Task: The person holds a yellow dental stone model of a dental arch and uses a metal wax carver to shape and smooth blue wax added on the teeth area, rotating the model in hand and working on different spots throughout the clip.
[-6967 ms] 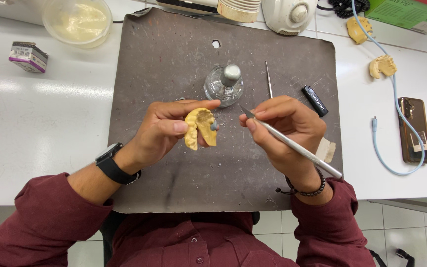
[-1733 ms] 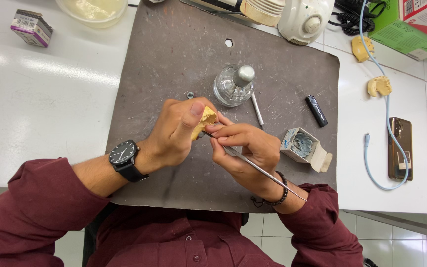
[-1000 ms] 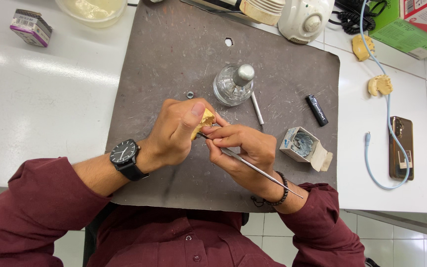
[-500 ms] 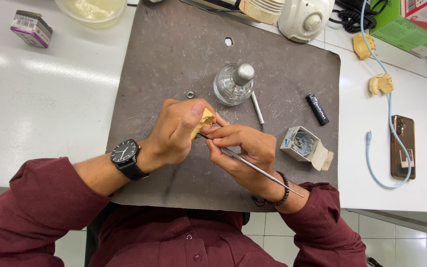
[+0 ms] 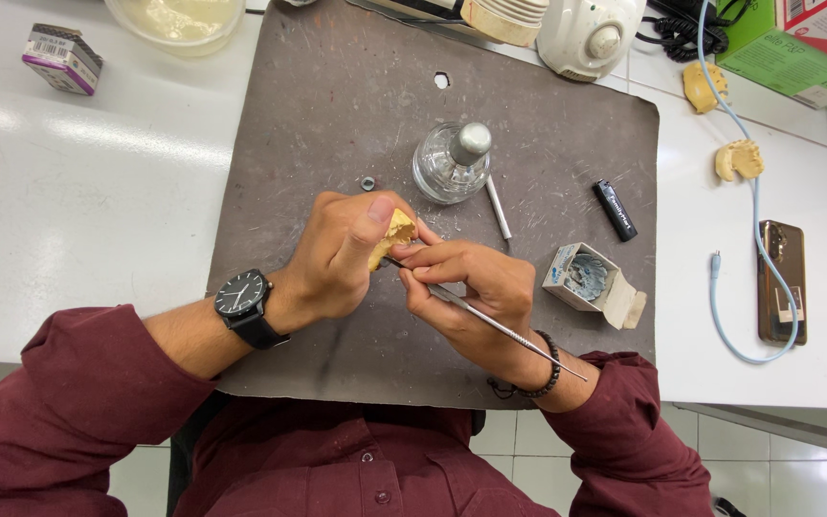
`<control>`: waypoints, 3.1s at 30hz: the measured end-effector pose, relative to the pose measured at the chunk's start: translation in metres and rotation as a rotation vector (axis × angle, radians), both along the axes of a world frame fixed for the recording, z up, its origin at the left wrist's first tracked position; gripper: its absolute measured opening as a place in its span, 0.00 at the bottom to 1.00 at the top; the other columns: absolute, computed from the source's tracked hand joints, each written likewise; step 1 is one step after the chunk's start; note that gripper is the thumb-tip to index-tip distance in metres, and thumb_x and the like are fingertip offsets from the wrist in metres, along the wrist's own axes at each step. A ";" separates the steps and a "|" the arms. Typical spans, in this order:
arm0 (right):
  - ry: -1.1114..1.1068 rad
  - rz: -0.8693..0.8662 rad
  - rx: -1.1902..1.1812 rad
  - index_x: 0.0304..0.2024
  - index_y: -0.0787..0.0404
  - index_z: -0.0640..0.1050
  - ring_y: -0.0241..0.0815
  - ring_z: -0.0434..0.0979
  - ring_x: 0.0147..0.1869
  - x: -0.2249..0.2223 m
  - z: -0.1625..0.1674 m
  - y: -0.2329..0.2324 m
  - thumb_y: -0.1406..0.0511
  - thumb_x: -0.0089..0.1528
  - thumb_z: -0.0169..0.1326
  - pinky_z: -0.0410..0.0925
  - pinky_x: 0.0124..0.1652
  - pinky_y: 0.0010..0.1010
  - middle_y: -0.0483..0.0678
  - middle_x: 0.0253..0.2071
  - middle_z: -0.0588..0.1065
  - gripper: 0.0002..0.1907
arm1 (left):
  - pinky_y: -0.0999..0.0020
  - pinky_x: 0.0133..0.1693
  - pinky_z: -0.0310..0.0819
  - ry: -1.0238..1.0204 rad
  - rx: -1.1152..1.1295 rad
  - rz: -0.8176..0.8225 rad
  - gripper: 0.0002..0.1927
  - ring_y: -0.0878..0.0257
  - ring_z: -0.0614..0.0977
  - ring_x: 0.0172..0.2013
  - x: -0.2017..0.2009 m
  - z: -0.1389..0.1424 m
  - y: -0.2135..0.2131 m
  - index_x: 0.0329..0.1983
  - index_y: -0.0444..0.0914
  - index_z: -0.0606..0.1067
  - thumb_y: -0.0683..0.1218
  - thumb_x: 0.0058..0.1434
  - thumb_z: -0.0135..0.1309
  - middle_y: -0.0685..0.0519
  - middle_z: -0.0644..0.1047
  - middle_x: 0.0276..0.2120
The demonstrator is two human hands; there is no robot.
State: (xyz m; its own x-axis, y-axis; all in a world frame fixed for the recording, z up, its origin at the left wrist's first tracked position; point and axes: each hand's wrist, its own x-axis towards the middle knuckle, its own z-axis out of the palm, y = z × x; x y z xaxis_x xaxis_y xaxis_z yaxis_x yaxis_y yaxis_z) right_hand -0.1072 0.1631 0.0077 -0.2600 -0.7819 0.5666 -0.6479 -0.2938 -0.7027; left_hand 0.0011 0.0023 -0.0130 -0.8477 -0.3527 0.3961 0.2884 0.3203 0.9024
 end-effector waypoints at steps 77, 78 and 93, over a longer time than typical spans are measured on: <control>0.028 -0.011 -0.012 0.37 0.67 0.76 0.47 0.86 0.52 0.003 0.003 0.002 0.79 0.60 0.63 0.78 0.62 0.43 0.55 0.41 0.82 0.09 | 0.68 0.27 0.71 0.018 0.007 -0.012 0.33 0.64 0.80 0.22 -0.001 -0.001 0.001 0.38 0.35 0.81 0.57 0.75 0.26 0.53 0.78 0.23; 0.027 -0.005 -0.012 0.37 0.67 0.76 0.46 0.86 0.52 0.003 0.002 0.002 0.79 0.60 0.64 0.78 0.62 0.44 0.55 0.41 0.82 0.09 | 0.68 0.27 0.71 0.011 0.004 -0.005 0.33 0.63 0.80 0.22 -0.001 -0.001 0.001 0.37 0.34 0.80 0.57 0.75 0.27 0.53 0.78 0.22; 0.000 0.041 -0.064 0.35 0.66 0.72 0.47 0.85 0.49 -0.008 0.010 0.010 0.80 0.58 0.61 0.79 0.59 0.43 0.57 0.42 0.79 0.11 | 0.69 0.25 0.67 -0.015 0.182 -0.051 0.34 0.65 0.76 0.21 0.001 -0.007 -0.004 0.38 0.34 0.79 0.60 0.76 0.26 0.53 0.76 0.21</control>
State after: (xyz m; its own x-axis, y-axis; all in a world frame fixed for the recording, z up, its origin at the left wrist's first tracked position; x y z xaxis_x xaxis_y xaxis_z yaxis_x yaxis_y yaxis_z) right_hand -0.1148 0.1733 0.0175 -0.2284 -0.7540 0.6159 -0.6342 -0.3648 -0.6817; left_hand 0.0019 -0.0015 -0.0204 -0.8714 -0.3742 0.3173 0.2864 0.1371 0.9483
